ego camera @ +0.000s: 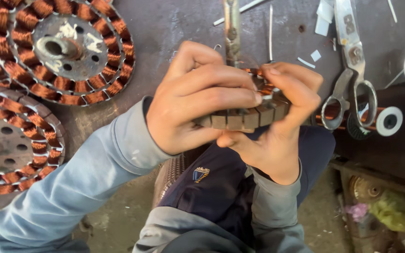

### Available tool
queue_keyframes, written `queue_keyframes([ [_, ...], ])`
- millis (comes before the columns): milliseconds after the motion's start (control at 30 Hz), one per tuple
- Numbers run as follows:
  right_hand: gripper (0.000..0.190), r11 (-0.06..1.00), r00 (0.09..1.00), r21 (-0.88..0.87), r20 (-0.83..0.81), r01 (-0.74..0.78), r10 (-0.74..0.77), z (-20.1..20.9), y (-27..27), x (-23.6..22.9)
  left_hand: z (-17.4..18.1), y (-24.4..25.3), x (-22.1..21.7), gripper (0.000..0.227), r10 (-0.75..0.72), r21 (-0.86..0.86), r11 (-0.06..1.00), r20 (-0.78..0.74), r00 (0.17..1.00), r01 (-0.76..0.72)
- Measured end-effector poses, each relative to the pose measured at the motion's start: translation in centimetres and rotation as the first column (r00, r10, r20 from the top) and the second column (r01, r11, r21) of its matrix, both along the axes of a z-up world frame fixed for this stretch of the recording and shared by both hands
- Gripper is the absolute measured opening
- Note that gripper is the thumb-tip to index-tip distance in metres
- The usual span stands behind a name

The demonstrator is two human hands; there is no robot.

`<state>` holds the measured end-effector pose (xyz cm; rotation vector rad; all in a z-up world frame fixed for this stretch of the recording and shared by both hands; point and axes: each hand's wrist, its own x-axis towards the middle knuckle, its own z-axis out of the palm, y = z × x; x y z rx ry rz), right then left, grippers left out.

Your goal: The person inserts small white insulating pieces into slots on a cylindrical copper-wound component and uses a screwdriver to press them into place. The person repeats this process across multiple slots on the same component.

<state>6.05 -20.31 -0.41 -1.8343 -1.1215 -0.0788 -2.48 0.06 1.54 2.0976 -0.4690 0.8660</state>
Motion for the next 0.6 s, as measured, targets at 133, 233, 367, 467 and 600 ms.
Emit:
queue_keyframes([
  [133, 0.094, 0.999, 1.000, -0.032, 0.016, 0.007, -0.006, 0.07, -0.09, 0.12, 0.24, 0.01, 0.14, 0.040, -0.008, 0.002, 1.000, -0.010, 1.000, 0.008],
  [233, 0.091, 0.999, 0.999, -0.037, 0.037, -0.019, 0.021, 0.16, -0.12, 0.35, 0.22, -0.20, -0.02, 0.040, -0.002, 0.019, 1.000, 0.002, 1.000, 0.002],
  [367, 0.087, 0.999, 0.999, -0.019, -0.020, -0.027, 0.027, 0.38, -0.26, 0.24, 0.20, -0.34, -0.03, 0.038, -0.003, 0.020, 1.000, 0.021, 1.000, 0.002],
  [467, 0.084, 1.000, 1.000, -0.025, 0.017, 0.003, -0.003, 0.51, -0.01, 0.34, -0.01, -0.28, 0.45, 0.042, 0.013, -0.022, 1.000, 0.042, 0.999, -0.012],
  [600, 0.075, 0.998, 0.987, 0.069, -0.160, 0.005, 0.006, 0.90, 0.63, 0.87, -0.27, -0.80, 0.38, 0.056, 0.021, -0.258, 0.966, 0.006, 1.000, -0.019],
])
